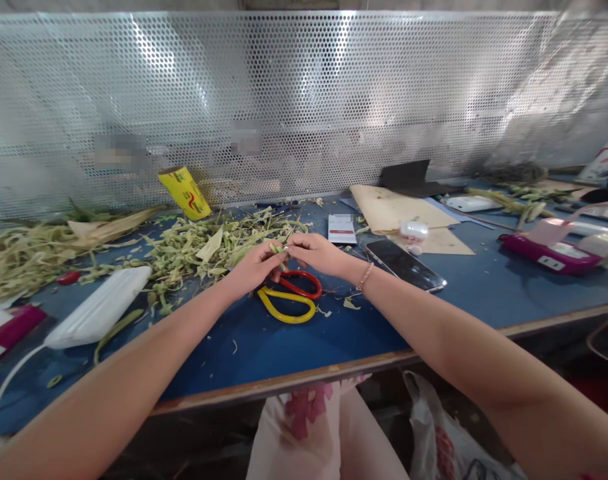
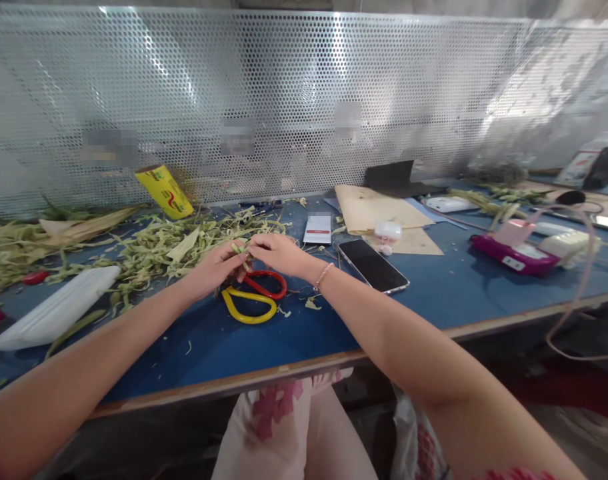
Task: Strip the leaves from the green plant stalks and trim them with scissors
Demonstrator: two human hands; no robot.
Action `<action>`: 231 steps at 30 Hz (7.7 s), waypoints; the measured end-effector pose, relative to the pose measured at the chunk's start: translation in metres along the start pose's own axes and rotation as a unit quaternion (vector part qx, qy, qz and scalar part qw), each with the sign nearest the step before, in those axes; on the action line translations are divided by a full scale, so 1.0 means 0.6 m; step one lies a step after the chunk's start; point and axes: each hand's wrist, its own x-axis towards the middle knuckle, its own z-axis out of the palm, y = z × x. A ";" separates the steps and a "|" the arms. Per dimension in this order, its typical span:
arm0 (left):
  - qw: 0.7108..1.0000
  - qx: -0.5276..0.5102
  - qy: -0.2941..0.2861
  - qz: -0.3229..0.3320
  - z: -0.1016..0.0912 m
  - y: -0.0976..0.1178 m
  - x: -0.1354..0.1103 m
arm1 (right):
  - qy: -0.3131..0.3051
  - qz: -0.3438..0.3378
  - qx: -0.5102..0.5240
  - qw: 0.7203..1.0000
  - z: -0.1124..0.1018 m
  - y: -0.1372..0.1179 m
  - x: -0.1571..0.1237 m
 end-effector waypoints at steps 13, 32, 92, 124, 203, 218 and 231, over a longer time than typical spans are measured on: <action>1.000 -0.006 0.000 -0.003 -0.001 0.001 -0.001 | 0.001 0.004 -0.015 1.000 0.000 -0.002 0.000; 1.000 -0.018 0.005 -0.011 0.000 0.001 -0.001 | -0.002 0.007 -0.023 1.000 -0.002 -0.004 -0.001; 0.945 0.116 0.303 0.047 -0.048 -0.064 0.036 | -0.006 0.060 -0.260 0.964 -0.008 0.066 0.017; 0.947 0.254 0.199 0.012 -0.041 -0.046 0.032 | -0.054 0.003 -0.307 0.950 0.035 0.068 0.025; 0.952 -0.209 0.175 0.141 0.014 0.001 0.011 | -0.024 0.018 0.201 0.979 0.077 0.005 0.025; 0.947 -0.196 0.228 0.114 -0.008 -0.008 0.018 | 0.048 -0.039 -0.097 0.993 0.044 0.004 0.014; 0.931 -0.313 0.157 0.102 0.012 0.010 0.007 | -0.013 0.005 -0.003 1.000 0.064 0.008 0.021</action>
